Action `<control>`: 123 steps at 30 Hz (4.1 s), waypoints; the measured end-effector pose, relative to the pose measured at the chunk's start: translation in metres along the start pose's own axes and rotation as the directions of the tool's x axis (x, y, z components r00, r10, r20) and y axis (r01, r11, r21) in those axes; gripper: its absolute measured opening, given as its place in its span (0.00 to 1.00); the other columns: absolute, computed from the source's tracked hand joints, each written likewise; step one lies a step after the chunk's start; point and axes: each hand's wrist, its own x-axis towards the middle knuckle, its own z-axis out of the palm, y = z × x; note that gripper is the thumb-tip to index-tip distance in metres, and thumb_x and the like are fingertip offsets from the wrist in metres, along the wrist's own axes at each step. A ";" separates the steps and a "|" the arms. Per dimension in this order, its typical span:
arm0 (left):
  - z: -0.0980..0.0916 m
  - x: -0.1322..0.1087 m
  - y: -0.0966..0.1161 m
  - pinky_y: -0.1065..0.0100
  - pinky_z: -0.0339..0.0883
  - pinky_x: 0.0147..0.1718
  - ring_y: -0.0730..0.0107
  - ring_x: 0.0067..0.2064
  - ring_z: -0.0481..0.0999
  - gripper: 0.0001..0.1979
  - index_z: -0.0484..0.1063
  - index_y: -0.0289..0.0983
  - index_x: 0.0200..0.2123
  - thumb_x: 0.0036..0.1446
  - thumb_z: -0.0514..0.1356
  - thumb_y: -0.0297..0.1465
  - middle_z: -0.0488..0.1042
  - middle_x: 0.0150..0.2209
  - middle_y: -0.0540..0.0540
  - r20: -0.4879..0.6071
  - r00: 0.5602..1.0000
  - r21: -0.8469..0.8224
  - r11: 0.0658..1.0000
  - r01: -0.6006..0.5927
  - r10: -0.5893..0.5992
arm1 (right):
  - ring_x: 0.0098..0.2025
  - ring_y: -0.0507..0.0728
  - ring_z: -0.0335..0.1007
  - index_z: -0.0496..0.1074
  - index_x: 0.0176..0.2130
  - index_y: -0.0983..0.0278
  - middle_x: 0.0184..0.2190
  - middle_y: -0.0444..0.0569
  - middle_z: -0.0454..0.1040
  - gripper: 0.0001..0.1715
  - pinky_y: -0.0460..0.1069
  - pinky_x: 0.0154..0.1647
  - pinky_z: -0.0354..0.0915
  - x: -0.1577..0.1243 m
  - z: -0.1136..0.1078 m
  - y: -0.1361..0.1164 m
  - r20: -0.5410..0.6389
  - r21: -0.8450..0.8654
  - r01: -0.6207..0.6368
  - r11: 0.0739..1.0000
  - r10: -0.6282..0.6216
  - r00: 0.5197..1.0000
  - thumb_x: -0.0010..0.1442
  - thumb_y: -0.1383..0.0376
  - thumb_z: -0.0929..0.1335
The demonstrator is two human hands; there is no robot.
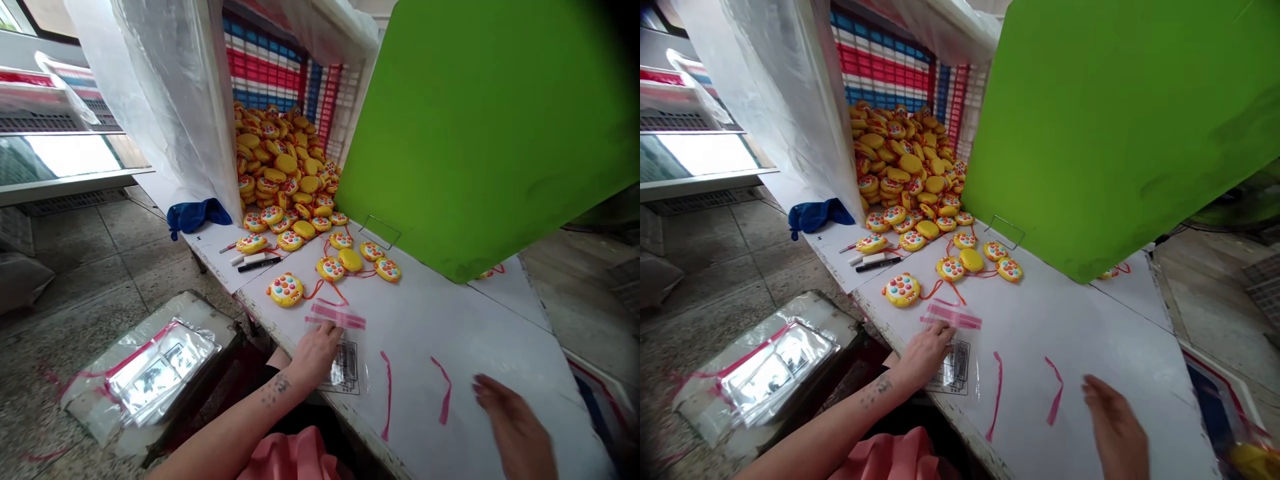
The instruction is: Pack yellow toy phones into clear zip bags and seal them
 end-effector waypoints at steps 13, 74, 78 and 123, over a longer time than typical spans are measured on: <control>-0.027 -0.016 0.028 0.52 0.66 0.43 0.41 0.53 0.67 0.55 0.56 0.39 0.61 0.28 0.74 0.43 0.48 0.65 0.28 0.378 0.925 0.258 0.955 -0.144 0.037 | 0.57 0.58 0.63 0.70 0.51 0.56 0.55 0.50 0.67 0.18 0.56 0.58 0.60 0.013 0.087 -0.173 0.407 0.103 0.665 0.740 -0.641 0.650 0.64 0.59 0.61; -0.004 0.037 -0.015 0.52 0.59 0.51 0.58 0.51 0.63 0.06 0.67 0.38 0.40 0.63 0.52 0.31 0.67 0.48 0.43 -0.191 0.941 0.167 0.954 -0.249 0.279 | 0.54 0.58 0.66 0.67 0.57 0.58 0.53 0.49 0.71 0.27 0.55 0.57 0.61 0.062 0.184 -0.176 0.613 0.275 0.305 0.912 -0.411 0.675 0.65 0.51 0.57; -0.007 0.036 -0.016 0.48 0.56 0.57 0.56 0.59 0.59 0.06 0.67 0.38 0.41 0.62 0.53 0.28 0.63 0.55 0.40 -0.284 0.927 0.043 0.969 -0.244 0.246 | 0.50 0.58 0.68 0.70 0.54 0.54 0.48 0.46 0.75 0.25 0.56 0.55 0.60 0.056 0.192 -0.189 0.637 0.218 0.441 0.871 -0.469 0.611 0.67 0.53 0.54; -0.036 0.048 -0.020 0.71 0.62 0.27 0.73 0.27 0.68 0.15 0.66 0.35 0.33 0.55 0.57 0.42 0.74 0.30 0.47 0.135 0.956 -0.891 0.390 0.232 -0.261 | 0.49 0.59 0.65 0.70 0.49 0.59 0.43 0.50 0.73 0.14 0.58 0.52 0.62 0.012 0.158 -0.189 -0.021 0.218 0.579 0.786 -0.589 0.808 0.62 0.63 0.65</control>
